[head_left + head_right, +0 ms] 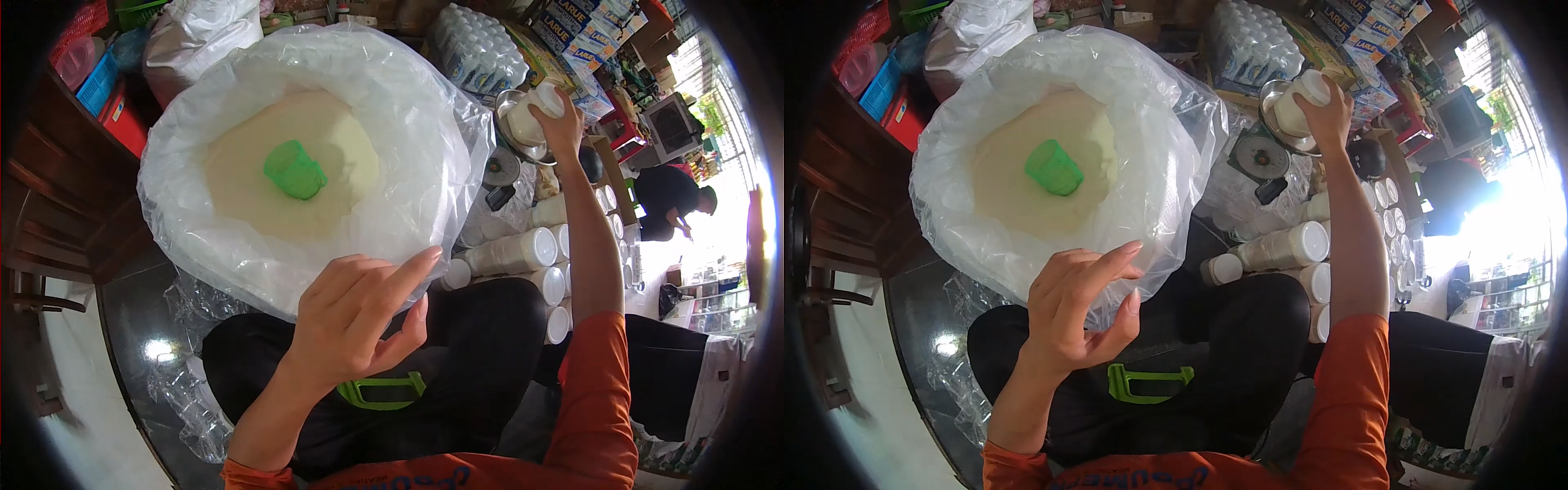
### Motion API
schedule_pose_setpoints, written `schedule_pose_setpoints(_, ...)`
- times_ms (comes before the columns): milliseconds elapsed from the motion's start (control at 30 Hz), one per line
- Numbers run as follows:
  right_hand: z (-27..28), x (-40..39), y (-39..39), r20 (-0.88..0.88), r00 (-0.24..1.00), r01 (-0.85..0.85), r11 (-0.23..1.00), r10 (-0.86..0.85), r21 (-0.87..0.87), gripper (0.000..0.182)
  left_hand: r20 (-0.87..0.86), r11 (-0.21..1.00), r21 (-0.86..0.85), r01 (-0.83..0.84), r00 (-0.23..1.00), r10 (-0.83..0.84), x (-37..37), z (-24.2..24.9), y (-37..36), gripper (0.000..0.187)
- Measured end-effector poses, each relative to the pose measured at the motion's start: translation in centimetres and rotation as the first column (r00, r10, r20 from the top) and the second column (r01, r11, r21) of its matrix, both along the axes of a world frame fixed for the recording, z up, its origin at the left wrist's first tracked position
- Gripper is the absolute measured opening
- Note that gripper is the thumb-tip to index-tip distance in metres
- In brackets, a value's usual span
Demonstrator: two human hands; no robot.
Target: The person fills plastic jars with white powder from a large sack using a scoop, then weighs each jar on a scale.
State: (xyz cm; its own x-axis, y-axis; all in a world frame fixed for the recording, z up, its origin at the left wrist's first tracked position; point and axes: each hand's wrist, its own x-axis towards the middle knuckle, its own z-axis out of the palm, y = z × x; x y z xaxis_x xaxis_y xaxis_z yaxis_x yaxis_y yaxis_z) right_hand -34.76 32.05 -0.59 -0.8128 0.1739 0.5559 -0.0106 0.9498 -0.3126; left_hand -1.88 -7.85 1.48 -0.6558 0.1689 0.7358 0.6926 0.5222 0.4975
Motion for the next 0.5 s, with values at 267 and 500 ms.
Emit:
schedule_pose_setpoints(267,3.6,4.5,-1.9,-0.030,0.999,-0.042,0.999,0.041,-0.024,0.081,-0.009,0.998,0.052,0.033,0.999,-0.032,0.2,0.4,0.5,0.053)
schedule_pose_setpoints(500,13.5,12.6,-7.6,-0.116,0.890,-0.450,0.889,0.440,-0.080,0.071,0.070,0.961,0.274,0.048,0.995,-0.070,1.2,0.9,0.7,0.043)
